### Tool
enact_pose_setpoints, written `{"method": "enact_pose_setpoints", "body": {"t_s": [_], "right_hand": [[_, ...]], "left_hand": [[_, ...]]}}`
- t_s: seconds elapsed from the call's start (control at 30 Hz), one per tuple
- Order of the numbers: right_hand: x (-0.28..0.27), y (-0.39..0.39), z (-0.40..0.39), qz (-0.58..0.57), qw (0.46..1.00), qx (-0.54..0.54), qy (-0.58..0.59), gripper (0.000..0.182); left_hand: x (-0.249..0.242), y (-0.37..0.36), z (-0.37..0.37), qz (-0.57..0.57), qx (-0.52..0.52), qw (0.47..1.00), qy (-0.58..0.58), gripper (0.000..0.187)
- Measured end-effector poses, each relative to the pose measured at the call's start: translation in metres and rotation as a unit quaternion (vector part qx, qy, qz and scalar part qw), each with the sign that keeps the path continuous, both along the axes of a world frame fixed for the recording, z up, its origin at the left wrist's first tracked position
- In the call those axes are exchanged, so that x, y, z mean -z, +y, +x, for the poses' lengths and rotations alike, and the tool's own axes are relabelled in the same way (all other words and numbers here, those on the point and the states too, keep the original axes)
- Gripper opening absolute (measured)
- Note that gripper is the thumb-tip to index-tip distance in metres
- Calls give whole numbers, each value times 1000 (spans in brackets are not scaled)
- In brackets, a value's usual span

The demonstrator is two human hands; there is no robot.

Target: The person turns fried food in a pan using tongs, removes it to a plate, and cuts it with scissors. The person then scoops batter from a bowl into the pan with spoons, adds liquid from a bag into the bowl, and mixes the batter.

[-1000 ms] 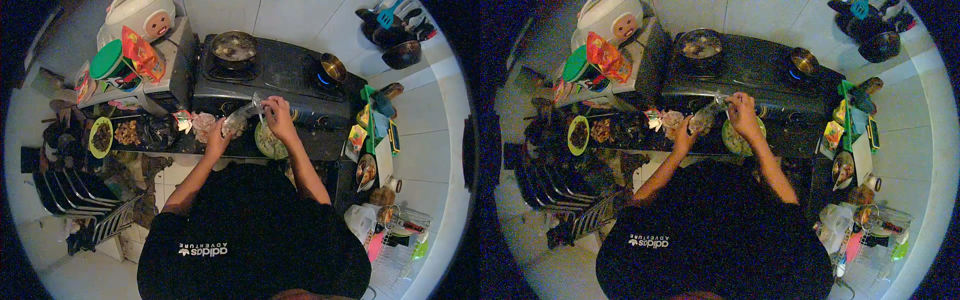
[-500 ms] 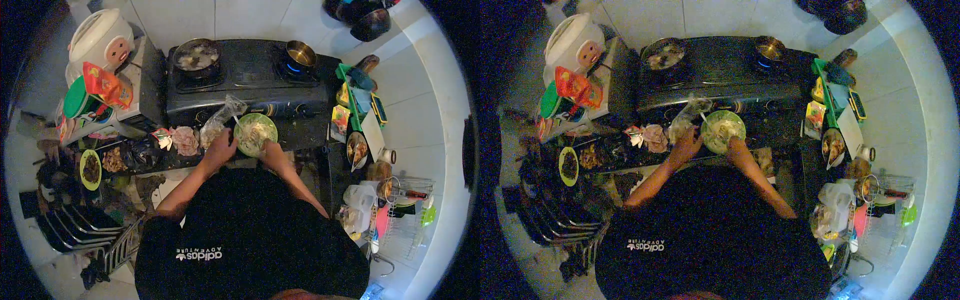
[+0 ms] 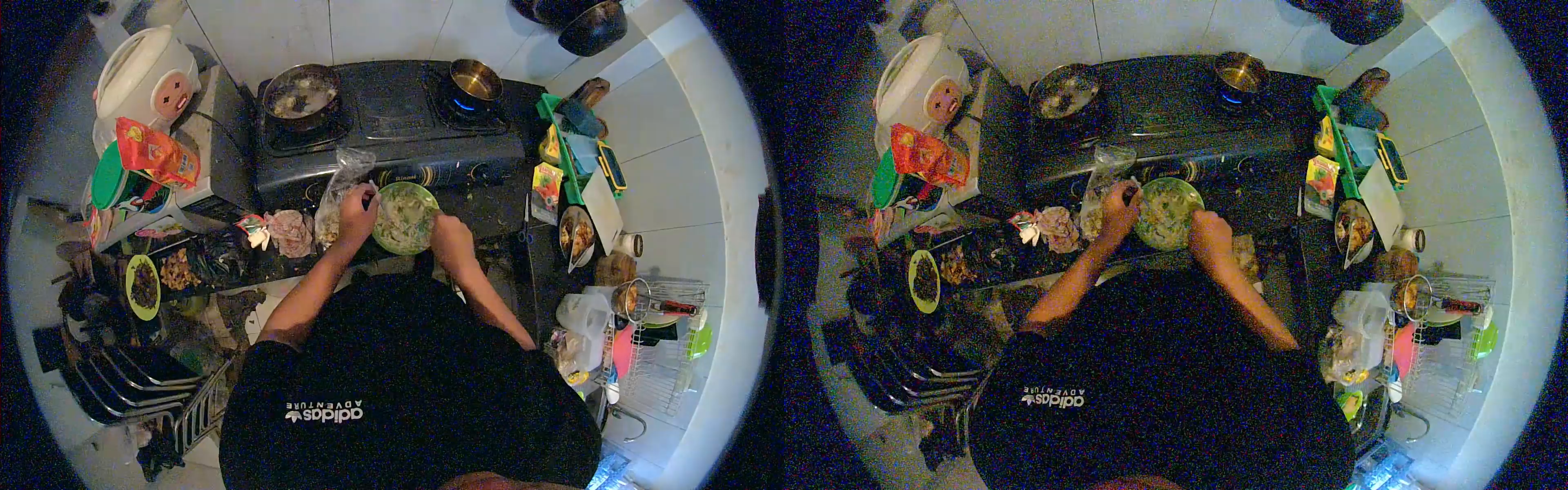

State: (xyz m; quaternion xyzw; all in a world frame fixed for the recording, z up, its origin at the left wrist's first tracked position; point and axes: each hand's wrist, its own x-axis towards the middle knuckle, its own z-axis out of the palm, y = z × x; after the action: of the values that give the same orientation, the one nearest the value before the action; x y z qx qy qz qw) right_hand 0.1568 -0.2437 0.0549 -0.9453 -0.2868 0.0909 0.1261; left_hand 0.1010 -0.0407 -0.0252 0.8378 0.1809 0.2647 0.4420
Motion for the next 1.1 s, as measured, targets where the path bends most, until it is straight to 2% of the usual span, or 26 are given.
{"method": "enact_pose_setpoints", "body": {"t_s": [0.03, 0.1, 0.2, 0.27, 0.33, 0.4, 0.43, 0.5, 0.6, 0.67, 0.73, 0.8, 0.83, 0.9, 1.03, 1.1], "right_hand": [[0, -2, 3, 0, 1000, -1, 1, 15], [1, -1, 12, 51, 996, -70, -1, 25], [29, 2, 26, 118, 985, -128, -17, 36], [47, -2, 32, 127, 976, -169, -41, 40], [48, -7, 38, 138, 965, -213, -65, 45], [43, -16, 41, 100, 961, -251, -53, 45], [38, -20, 44, 101, 961, -254, -51, 45], [30, -27, 51, 15, 972, -235, 28, 39], [33, -27, 59, -19, 974, -224, -25, 42], [33, -21, 54, -23, 976, -215, -25, 42], [37, -23, 52, -26, 978, -205, -27, 43], [48, -33, 56, 3, 966, -258, 32, 43], [33, -35, 54, 3, 966, -257, 33, 43], [4, -41, 52, -77, 962, -254, 64, 45], [18, -37, 56, -79, 974, -208, 37, 46], [25, -29, 53, 5, 966, -260, 6, 45]], "left_hand": [[-2, 0, -2, -13, -5, 1000, -6, 18], [-13, 0, -7, -26, -10, 1000, -12, 17], [-30, 0, -18, -51, 47, 997, 17, 16], [-29, -3, -23, 4, 44, 999, 1, 15], [-34, -6, -26, 1, 37, 999, 4, 14], [-36, -7, -27, -3, 31, 999, 8, 13], [-36, -8, -27, -15, 25, 999, 14, 13], [-34, -10, -26, -28, 18, 999, 22, 13], [-29, -10, -26, -42, 6, 999, 21, 14], [-27, -9, -26, -57, 12, 996, 66, 15], [-23, -12, -24, -41, -4, 998, 55, 15], [-21, -11, -20, -24, -20, 999, 41, 15], [-20, -11, -20, -35, -20, 999, 33, 15], [-18, -12, -19, -47, -18, 998, 27, 15], [-14, -10, -15, -20, -6, 1000, 9, 16], [-13, -11, -14, -29, -1, 999, 23, 17]]}}
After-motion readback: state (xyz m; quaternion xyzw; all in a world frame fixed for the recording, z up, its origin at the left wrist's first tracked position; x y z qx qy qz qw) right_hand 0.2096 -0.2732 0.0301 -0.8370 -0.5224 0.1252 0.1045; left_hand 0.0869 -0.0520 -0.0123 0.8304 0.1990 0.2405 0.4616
